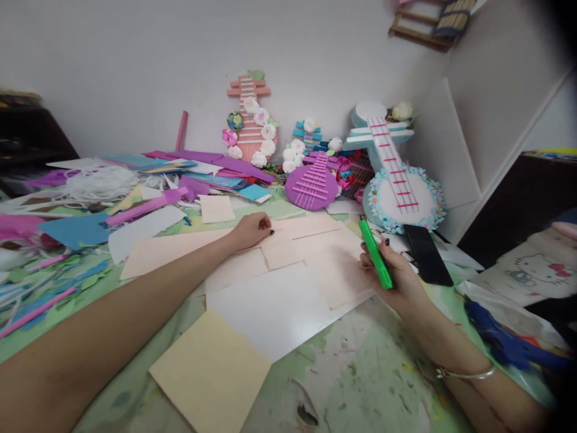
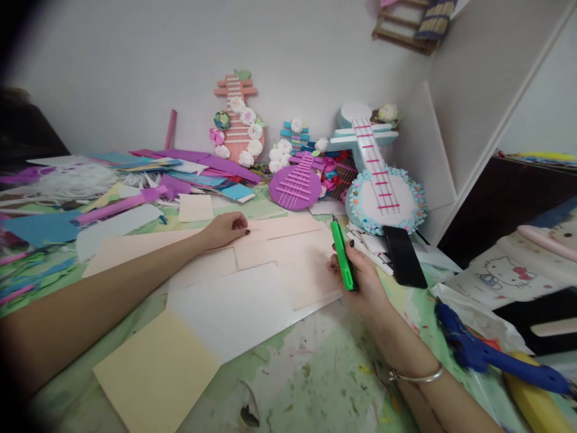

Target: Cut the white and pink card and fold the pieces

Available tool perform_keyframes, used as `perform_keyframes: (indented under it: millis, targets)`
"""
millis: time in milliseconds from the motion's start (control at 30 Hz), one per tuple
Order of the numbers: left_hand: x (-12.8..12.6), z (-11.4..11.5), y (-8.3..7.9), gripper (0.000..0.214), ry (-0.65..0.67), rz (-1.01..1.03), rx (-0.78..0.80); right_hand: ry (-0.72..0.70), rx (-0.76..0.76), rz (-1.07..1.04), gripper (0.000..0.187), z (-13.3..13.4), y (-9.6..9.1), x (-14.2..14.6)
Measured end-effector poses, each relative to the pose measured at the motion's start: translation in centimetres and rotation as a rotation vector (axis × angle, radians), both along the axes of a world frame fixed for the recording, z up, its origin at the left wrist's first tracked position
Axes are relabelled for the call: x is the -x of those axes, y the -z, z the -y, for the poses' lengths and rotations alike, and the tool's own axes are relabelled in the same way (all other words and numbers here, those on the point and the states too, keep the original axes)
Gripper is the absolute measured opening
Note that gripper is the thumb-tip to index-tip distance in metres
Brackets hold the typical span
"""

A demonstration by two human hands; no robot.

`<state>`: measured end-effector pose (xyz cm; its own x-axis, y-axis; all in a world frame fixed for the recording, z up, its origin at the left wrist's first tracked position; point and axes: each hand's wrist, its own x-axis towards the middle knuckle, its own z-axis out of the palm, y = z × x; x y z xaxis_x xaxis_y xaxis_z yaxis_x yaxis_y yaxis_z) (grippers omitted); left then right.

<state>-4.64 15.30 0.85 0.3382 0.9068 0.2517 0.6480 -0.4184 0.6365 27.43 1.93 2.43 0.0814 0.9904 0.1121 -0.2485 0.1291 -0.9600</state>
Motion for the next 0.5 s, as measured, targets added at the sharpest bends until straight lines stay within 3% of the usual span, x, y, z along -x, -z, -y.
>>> perform_keyframes:
  millis: [200,333,500]
  targets:
    - [0.2,0.1,0.4,0.021,-0.013,0.074,-0.006,-0.015,0.143,-0.007,0.025,0.2,-0.5,-0.5]
    - [0.2,-0.1,0.6,0.02,-0.001,0.1,0.002,-0.084,0.079,0.005,0.026,0.5,-1.1,-0.3]
    - [0.2,-0.5,1.0,0.019,0.002,0.128,0.008,-0.024,0.095,-0.049,0.022,0.5,-1.1,0.5]
